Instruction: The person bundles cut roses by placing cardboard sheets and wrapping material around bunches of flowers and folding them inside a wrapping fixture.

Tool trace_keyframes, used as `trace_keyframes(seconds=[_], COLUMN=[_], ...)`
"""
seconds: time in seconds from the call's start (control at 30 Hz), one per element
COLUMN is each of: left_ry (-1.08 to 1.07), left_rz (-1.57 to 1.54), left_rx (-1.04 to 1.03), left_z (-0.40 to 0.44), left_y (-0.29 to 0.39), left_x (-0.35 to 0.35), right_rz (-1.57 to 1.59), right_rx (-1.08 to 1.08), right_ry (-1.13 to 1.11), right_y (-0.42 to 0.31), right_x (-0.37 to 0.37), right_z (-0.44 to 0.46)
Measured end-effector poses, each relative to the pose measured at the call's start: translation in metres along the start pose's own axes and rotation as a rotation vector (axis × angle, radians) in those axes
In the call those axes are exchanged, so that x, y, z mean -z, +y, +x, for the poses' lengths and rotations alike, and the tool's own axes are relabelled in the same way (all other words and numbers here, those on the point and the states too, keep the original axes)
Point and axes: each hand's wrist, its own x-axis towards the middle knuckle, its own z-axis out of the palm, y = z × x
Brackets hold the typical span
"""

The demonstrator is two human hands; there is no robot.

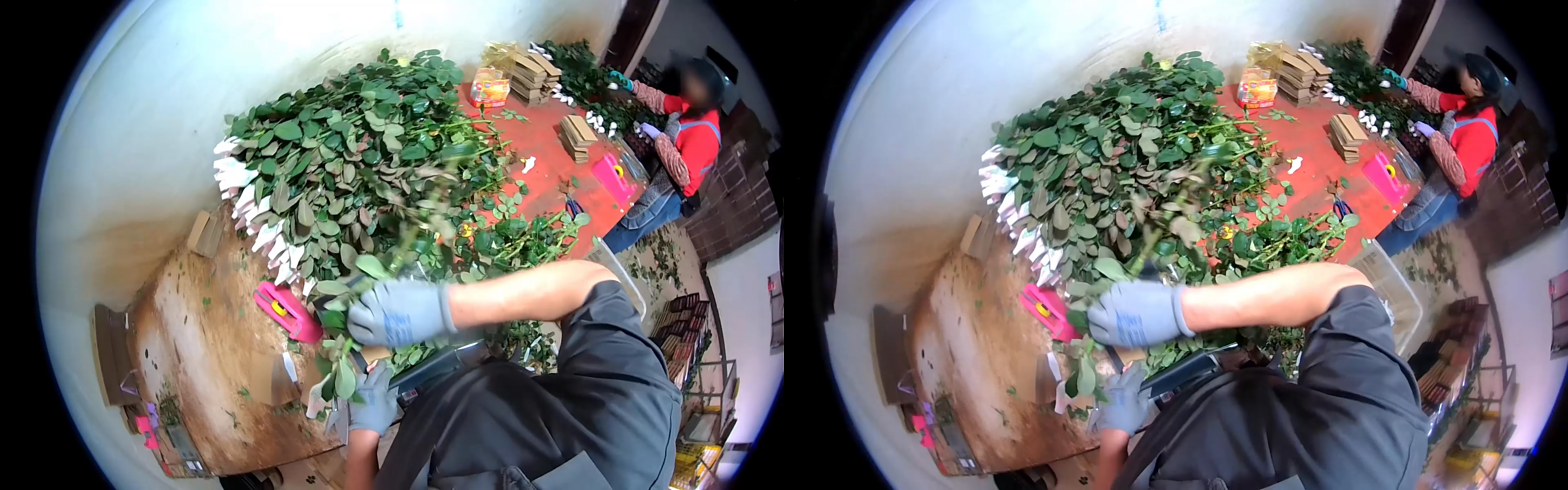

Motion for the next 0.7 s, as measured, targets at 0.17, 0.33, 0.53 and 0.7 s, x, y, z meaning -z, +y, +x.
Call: trace_keyframes(seconds=[0.17, 0.33, 0.53, 0.7], left_ry=[0.002, -0.159, -0.023, -0.058], left_rz=[0.15, 0.116, 0.101, 0.071], left_rx=[0.001, 0.12, 0.075, 0.095], left_z=[-0.005, 0.0, -0.003, 0.0], left_y=[0.002, 0.002, -0.001, 0.006], left_x=[0.001, 0.003, -0.004, 0.005], right_rz=[0.002, 0.055, -0.1, -0.022], right_rx=[-0.348, -0.412, -0.392, -0.364], right_ry=[-0.249, -0.564, -0.79, -0.599], right_y=[-0.048, -0.039, -0.048, -0.066], right_x=[-0.008, -0.076, -0.091, -0.08], right_z=[-0.03, -0.085, -0.084, -0.035])
